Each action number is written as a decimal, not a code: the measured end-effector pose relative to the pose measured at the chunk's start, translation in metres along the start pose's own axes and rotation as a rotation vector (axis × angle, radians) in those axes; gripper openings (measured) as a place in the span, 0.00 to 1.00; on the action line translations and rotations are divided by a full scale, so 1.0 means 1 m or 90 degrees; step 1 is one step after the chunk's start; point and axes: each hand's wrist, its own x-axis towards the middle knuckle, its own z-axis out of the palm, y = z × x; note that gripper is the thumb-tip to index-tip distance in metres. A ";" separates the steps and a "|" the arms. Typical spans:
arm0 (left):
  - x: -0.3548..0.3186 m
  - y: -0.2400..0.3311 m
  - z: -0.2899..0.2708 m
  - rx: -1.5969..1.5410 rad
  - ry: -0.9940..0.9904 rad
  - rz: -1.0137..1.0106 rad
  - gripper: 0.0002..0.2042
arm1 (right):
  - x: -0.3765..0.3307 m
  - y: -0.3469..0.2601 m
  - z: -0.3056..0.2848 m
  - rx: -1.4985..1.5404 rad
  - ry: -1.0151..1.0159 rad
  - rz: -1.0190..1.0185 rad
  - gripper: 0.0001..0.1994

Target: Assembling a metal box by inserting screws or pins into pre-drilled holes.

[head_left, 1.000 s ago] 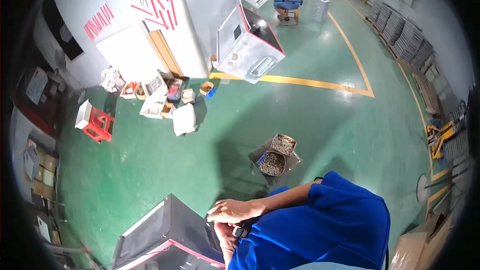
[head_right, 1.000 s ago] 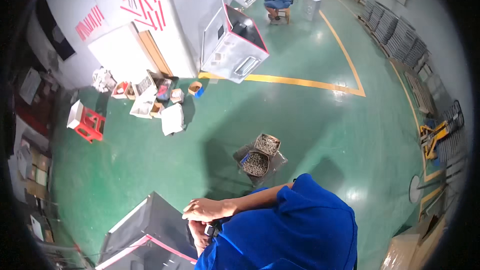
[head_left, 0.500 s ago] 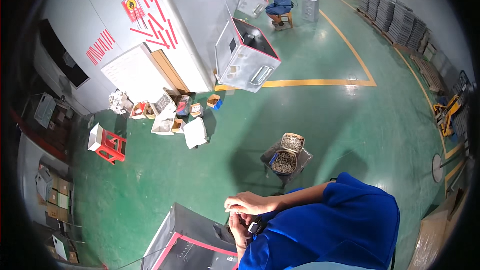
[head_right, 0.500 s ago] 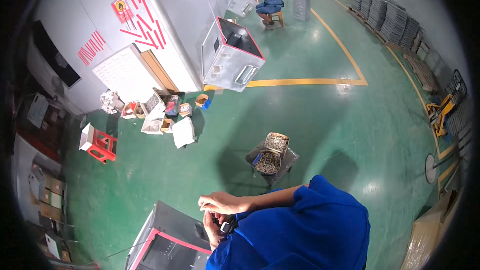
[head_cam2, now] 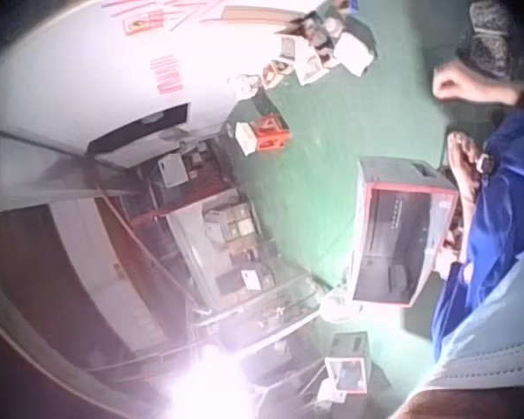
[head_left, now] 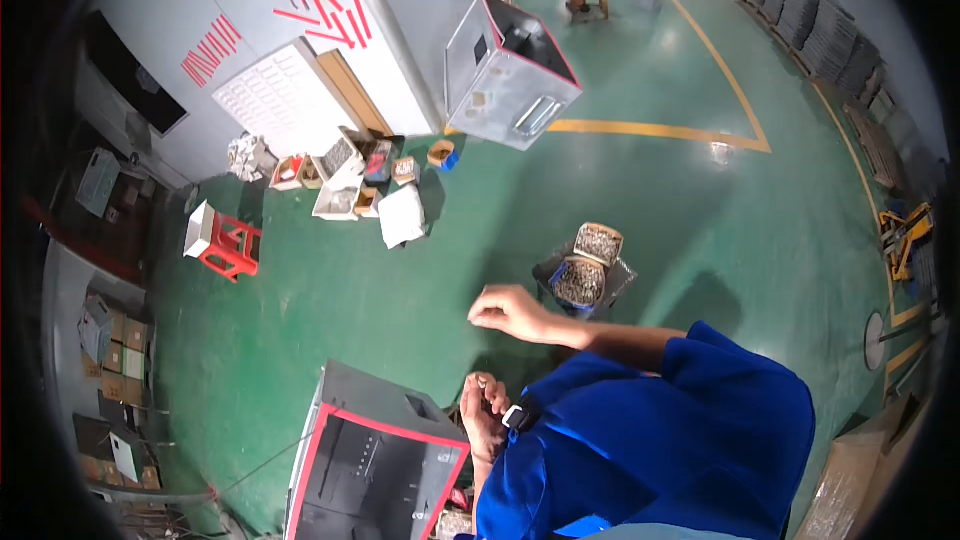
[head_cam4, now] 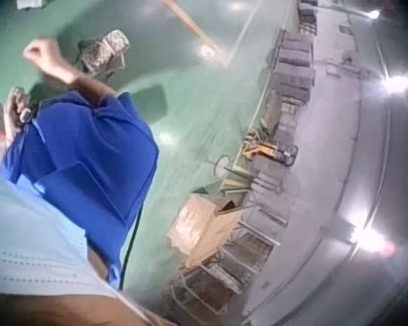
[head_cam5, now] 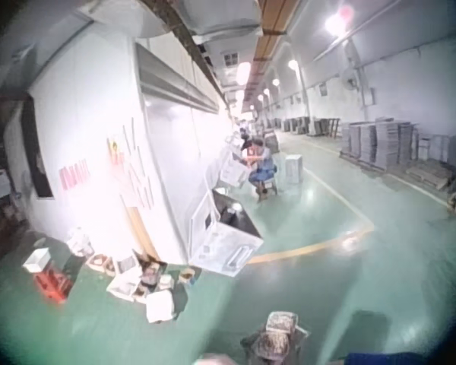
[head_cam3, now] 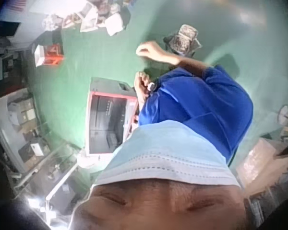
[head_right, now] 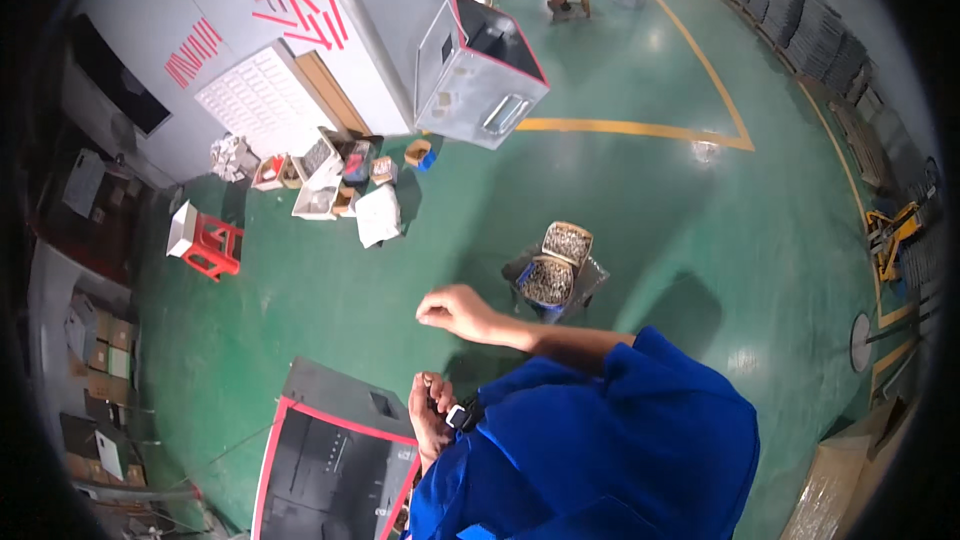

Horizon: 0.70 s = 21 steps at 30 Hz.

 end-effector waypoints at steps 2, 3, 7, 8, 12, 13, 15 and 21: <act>0.001 0.002 0.001 0.001 -0.004 0.004 0.08 | 0.016 0.010 -0.018 0.047 0.029 0.059 0.05; 0.003 0.001 0.004 0.010 -0.002 0.011 0.08 | 0.024 0.023 -0.028 0.068 0.060 0.052 0.05; 0.009 0.006 0.013 0.013 0.026 0.026 0.09 | 0.072 0.079 -0.076 0.268 0.189 0.164 0.04; 0.012 0.006 0.017 0.014 0.037 0.026 0.08 | 0.088 0.092 -0.093 0.369 0.230 0.208 0.04; 0.026 -0.001 0.029 0.018 0.103 0.024 0.09 | 0.158 0.136 -0.146 0.449 0.416 0.318 0.05; 0.030 -0.003 0.030 0.018 0.112 0.020 0.09 | 0.176 0.154 -0.164 0.502 0.423 0.284 0.05; 0.041 -0.008 0.028 0.031 0.122 0.015 0.09 | 0.212 0.188 -0.198 0.569 0.487 0.252 0.05; 0.061 -0.018 0.031 -0.027 0.206 0.007 0.09 | 0.314 0.224 -0.258 0.599 0.664 0.198 0.06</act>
